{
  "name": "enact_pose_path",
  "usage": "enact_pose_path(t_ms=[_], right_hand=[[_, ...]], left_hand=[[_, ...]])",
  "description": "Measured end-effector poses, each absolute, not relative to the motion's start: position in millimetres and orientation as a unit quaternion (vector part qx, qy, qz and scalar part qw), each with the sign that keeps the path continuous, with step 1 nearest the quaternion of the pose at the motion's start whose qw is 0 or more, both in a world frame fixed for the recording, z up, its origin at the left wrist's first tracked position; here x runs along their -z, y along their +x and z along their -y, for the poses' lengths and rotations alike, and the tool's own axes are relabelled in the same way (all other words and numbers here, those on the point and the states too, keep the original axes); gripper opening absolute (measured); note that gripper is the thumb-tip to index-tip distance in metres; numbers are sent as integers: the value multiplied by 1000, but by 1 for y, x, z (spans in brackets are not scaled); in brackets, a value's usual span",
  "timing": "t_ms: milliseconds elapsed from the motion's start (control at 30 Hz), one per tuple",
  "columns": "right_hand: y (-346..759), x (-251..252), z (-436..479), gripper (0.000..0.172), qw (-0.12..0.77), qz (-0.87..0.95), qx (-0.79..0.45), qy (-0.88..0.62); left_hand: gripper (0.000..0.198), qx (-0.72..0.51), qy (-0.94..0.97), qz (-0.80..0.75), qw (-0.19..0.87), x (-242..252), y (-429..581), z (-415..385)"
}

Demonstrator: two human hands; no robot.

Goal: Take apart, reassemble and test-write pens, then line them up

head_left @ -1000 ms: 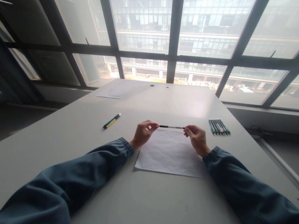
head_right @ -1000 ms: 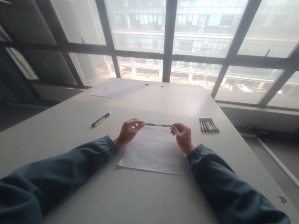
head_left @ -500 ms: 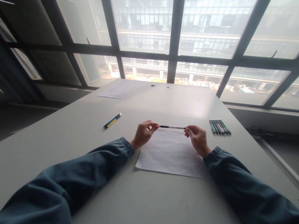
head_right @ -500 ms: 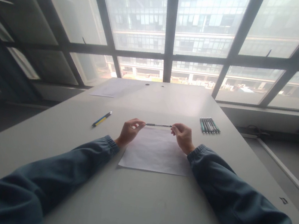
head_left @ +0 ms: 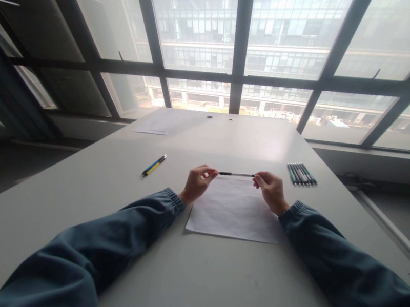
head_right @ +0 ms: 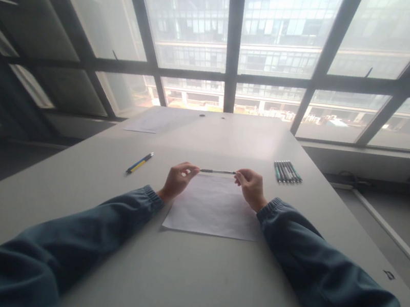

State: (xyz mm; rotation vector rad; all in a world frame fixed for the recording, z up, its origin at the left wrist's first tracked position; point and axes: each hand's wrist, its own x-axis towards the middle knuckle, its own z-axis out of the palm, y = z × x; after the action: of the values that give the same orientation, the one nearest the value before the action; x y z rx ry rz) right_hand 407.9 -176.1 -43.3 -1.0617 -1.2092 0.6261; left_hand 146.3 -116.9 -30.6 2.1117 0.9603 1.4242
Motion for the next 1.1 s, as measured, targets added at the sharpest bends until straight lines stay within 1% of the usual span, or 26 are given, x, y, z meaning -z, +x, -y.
enact_pose_path(t_ms=[433,900,1100], right_hand=[[409,45,175,34,646,541,-272,-465],[410,48,173,38,641,553,-260,-464],[410,49,172,37,639,554,-263,-464]], left_hand=[[17,-509,758,-347,215,28,146,119],[19,-503,759,-353,215,29,147,118],[22,-502,759,-355,214,29,147,118]])
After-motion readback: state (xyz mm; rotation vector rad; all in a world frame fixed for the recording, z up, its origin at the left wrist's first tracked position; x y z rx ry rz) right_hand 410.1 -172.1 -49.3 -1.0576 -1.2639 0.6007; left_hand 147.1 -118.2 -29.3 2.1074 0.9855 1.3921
